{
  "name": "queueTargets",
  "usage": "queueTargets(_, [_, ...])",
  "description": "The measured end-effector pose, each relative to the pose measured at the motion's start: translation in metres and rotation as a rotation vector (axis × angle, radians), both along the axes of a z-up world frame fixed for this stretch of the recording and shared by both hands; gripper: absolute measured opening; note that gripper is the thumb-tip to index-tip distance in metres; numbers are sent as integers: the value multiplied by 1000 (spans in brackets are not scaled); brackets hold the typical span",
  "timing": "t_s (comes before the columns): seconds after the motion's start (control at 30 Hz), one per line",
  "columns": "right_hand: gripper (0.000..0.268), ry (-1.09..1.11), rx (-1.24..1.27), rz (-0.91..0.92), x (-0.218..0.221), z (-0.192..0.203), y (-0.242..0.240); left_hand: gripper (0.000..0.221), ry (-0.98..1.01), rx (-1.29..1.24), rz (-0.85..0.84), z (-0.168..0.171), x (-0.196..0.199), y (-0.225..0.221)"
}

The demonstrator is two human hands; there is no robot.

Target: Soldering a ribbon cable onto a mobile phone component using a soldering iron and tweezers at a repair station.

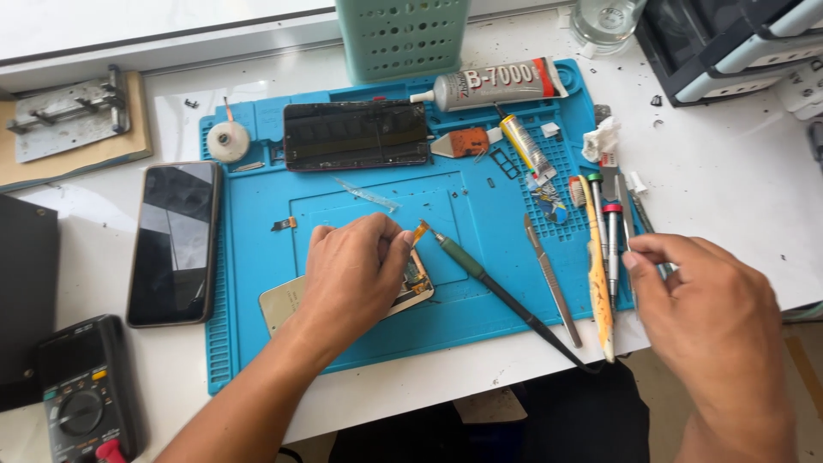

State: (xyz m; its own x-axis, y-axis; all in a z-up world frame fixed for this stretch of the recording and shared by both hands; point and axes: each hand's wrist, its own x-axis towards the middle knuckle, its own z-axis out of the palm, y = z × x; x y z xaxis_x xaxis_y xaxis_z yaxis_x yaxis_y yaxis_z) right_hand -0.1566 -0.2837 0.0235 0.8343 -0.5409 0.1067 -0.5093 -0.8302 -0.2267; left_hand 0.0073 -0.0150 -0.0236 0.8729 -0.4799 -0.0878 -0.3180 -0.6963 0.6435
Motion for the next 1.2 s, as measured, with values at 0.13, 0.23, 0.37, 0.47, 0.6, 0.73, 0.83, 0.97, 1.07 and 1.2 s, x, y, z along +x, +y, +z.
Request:
queueTargets(0.13, [19,31,4,-94,-15,-6,-20,29,14,-1,-9,3,-2,-1])
queueTargets(0.23, [18,29,20,-107,-17,-7,-25,28,13,1,-4,9,0,-2])
queueTargets(0.37, [21,89,123,-155,-8,-2,-26,30,90,-19,45,24,-1,-3])
queueTargets(0.47, [24,168,176,-213,5,4,-21,30,195,14,78,36,-2,-7])
queueTargets(0.6, [30,317,173,-262,21,2,-19,29,239,22,86,37,-1,-6])
queueTargets(0.73, [31,279,217,-232,23,-6,-22,29,189,19,105,29,3,-1])
queueTargets(0.83, [30,238,245,-229,17,-14,-29,31,66,9,43,20,5,2])
queueTargets(0.97, [19,-17,437,-262,6,-29,-46,31,119,40,27,19,4,-1])
queueTargets(1.07, [9,-327,749,-194,2,-45,-61,30,107,42,34,15,5,-3])
queueTargets(1.2, [10,-585,1080,15,10,-43,-61,31,61,38,43,9,6,-4])
